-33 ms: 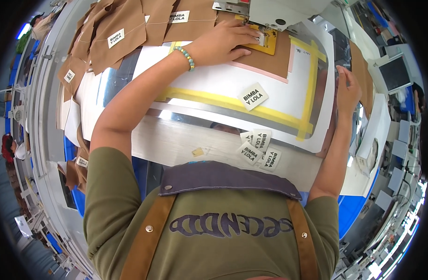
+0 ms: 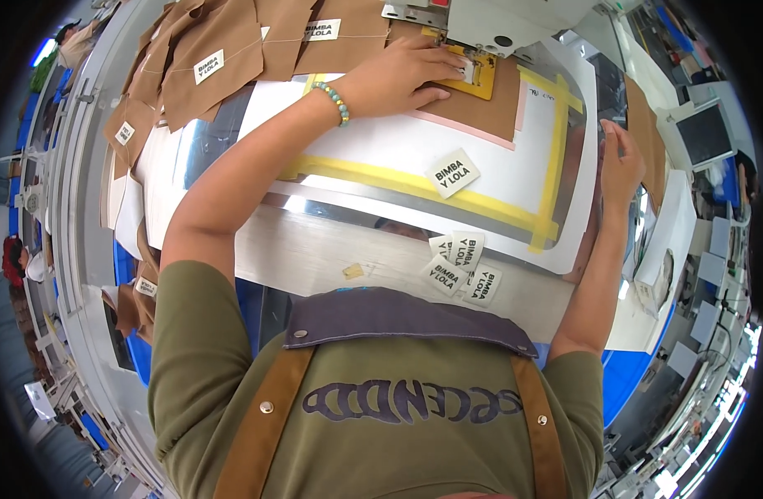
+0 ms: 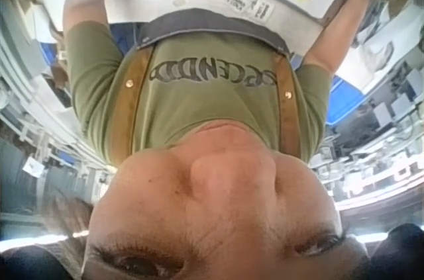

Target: Sewing rectangular brand labels onto pieces of brown leather using an industrial sewing machine.

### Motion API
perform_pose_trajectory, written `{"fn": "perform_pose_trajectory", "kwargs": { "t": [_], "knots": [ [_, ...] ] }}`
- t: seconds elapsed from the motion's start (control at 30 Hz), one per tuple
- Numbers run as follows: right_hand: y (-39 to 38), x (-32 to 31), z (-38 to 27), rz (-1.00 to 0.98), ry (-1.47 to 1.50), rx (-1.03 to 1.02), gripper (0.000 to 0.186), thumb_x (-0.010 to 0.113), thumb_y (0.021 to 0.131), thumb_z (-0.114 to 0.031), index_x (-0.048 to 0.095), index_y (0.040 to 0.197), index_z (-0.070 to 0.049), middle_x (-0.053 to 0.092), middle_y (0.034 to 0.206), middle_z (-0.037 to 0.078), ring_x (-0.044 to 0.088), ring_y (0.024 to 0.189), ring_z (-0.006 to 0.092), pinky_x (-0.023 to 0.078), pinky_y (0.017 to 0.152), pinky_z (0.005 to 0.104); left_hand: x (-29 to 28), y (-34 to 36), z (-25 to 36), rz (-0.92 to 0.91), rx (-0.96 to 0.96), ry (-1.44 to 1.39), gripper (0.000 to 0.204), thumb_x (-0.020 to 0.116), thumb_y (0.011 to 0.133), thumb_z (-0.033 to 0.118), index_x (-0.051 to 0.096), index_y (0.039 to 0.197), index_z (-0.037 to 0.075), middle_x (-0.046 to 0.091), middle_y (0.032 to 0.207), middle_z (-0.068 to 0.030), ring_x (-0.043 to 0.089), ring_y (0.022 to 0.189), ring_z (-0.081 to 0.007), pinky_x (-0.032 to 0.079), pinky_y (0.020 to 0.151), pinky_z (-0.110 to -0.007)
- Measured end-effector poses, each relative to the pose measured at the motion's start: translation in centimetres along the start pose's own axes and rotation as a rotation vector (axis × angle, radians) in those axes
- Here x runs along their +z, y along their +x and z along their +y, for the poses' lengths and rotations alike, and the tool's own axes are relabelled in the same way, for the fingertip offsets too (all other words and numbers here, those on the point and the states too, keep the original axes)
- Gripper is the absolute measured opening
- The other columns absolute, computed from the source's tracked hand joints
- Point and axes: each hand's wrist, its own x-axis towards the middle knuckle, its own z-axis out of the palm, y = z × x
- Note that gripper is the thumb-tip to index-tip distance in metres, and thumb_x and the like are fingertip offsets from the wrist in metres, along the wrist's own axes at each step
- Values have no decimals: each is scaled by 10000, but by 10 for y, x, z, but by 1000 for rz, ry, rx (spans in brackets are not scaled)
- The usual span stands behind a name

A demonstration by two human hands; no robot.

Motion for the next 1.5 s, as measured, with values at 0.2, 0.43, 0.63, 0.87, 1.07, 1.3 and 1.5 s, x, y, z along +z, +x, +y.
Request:
{"fn": "perform_pose_trajectory", "kwargs": {
  "t": [0.2, 0.43, 0.63, 0.87, 1.07, 1.3, 1.5],
  "knots": [
    [0, 3, 7, 4, 8, 24, 269, 690, 1071, -269, 840, 1170, -68, 801, 975, 14, 637, 778, 93, 519, 735, 272, -5, 1, 3, -37, -28, -10, 349, 711, 1037, 268, 756, 1370, 172, 660, 1510, 29, 513, 1466, -257, 420, 1265, -422],
    [1, 2, -1, -29, 74, 133, 225, 692, 1055, -228, 840, 1114, -70, 812, 1069, 90, 742, 1026, 232, 544, 978, 362, -4, 3, 1, -31, -30, -18, 341, 711, 1037, 258, 761, 1360, 161, 658, 1517, 21, 512, 1471, -252, 426, 1256, -419],
    [-4, -6, -21, -39, 127, 96, 207, 686, 1058, -188, 826, 1116, -47, 812, 1067, 91, 747, 1023, 224, 553, 964, 348, 0, 6, -2, -5, 25, -17, 371, 713, 1035, 255, 735, 1391, 153, 659, 1520, -10, 529, 1444, -271, 451, 1223, -432],
    [-35, -31, -100, -213, 153, -257, 187, 716, 994, -64, 794, 1163, -50, 797, 1184, 91, 738, 1102, 280, 549, 1035, 392, 8, 14, -20, -22, -46, -91, 393, 701, 1029, 245, 721, 1398, 111, 650, 1488, -92, 571, 1357, -337, 451, 1198, -442],
    [-88, -56, -141, -403, 45, -520, 336, 779, 894, -85, 784, 1228, -117, 758, 1316, 56, 691, 1230, 299, 505, 1133, 502, -29, 5, -13, -12, -22, -64, 454, 703, 1005, 182, 673, 1412, -15, 661, 1421, -240, 553, 1376, -414, 444, 1193, -466],
    [-156, -82, -133, -699, -1, -553, 817, 873, 769, -239, 596, 1538, -230, 478, 1691, 57, 446, 1551, 325, 350, 1255, 591, -37, -15, -16, -85, -44, 36, 407, 689, 1022, 129, 680, 1409, 2, 635, 1509, -173, 584, 1406, -342, 476, 1188, -438],
    [-193, -72, -147, -816, 10, -626, 885, 875, 757, -437, 563, 1570, -282, 403, 1743, 45, 320, 1630, 311, 207, 1346, 618, -37, -23, -5, -108, -135, -33, 408, 679, 1033, 126, 680, 1435, 59, 634, 1515, -145, 586, 1395, -319, 478, 1192, -430]
  ]
}}
